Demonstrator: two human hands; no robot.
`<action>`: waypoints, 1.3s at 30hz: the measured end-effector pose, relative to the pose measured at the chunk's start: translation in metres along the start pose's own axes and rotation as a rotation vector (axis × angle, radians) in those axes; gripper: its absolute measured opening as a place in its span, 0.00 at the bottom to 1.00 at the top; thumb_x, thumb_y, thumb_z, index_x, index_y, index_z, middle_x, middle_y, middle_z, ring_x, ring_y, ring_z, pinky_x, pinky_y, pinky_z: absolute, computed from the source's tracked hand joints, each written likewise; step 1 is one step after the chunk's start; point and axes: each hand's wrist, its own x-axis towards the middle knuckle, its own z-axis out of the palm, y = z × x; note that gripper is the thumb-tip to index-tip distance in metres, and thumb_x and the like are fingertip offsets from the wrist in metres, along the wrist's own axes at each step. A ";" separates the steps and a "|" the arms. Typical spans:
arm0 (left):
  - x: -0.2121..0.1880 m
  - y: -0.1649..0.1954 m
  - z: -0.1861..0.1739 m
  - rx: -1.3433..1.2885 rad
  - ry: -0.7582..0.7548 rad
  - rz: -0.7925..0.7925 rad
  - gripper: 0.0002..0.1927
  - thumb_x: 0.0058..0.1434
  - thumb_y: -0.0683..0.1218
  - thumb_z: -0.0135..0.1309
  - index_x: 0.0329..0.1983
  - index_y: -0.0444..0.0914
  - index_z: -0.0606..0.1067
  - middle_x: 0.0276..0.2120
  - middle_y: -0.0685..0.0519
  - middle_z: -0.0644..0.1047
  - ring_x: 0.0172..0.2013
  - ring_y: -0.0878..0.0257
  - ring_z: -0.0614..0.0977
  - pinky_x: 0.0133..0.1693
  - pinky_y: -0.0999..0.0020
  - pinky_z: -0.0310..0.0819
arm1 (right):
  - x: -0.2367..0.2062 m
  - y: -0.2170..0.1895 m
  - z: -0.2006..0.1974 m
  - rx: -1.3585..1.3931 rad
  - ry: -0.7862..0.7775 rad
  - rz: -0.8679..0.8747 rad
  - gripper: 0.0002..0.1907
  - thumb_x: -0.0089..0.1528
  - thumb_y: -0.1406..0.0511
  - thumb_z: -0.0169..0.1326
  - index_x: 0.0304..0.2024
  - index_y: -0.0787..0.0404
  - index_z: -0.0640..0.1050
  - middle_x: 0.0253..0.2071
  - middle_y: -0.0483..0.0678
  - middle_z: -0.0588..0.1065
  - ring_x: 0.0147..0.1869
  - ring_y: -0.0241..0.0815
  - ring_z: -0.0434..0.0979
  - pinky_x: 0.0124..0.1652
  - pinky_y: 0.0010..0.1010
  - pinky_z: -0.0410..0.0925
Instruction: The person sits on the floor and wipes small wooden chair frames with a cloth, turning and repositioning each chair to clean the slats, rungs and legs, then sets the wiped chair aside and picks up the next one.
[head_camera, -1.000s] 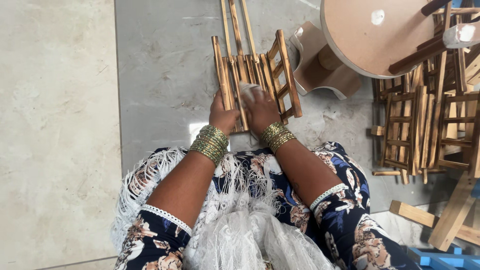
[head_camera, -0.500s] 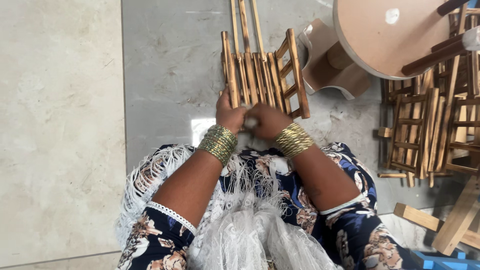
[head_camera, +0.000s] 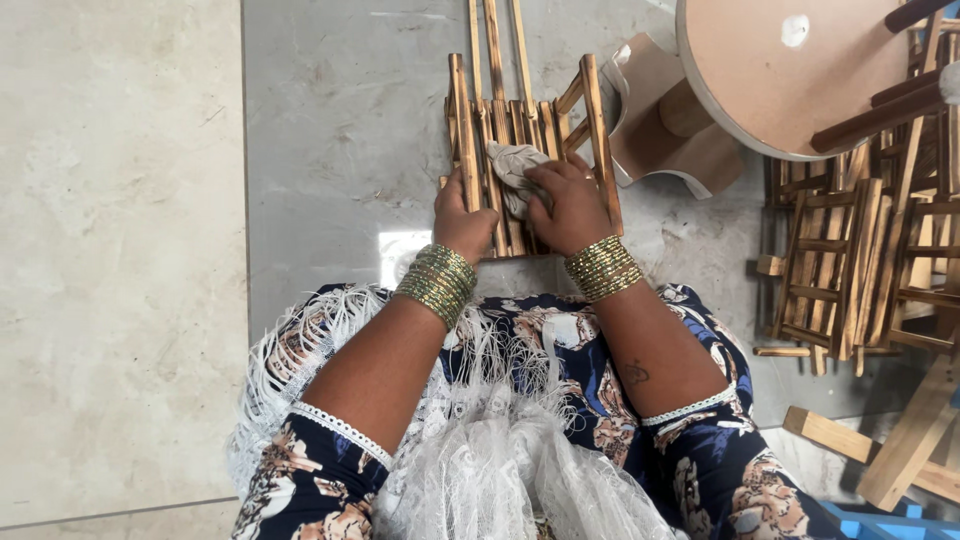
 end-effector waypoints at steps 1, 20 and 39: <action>0.000 -0.002 0.001 0.030 0.007 0.004 0.40 0.46 0.36 0.56 0.67 0.39 0.66 0.56 0.44 0.70 0.49 0.54 0.81 0.51 0.63 0.78 | 0.000 0.000 0.002 -0.001 0.054 0.017 0.19 0.62 0.63 0.57 0.57 0.54 0.78 0.62 0.53 0.74 0.72 0.63 0.67 0.72 0.52 0.60; 0.001 -0.005 0.006 0.127 0.085 -0.033 0.43 0.46 0.35 0.58 0.69 0.40 0.61 0.59 0.42 0.66 0.56 0.47 0.75 0.55 0.60 0.75 | 0.099 -0.035 0.039 -0.405 -0.146 0.165 0.28 0.64 0.54 0.49 0.68 0.35 0.68 0.74 0.51 0.59 0.74 0.70 0.54 0.65 0.57 0.55; -0.001 -0.014 0.011 0.117 0.188 0.165 0.34 0.49 0.36 0.59 0.63 0.37 0.70 0.55 0.42 0.70 0.55 0.45 0.76 0.59 0.57 0.70 | -0.055 -0.034 0.027 -0.274 -0.311 0.067 0.29 0.59 0.60 0.55 0.64 0.45 0.73 0.64 0.58 0.68 0.65 0.68 0.67 0.61 0.58 0.64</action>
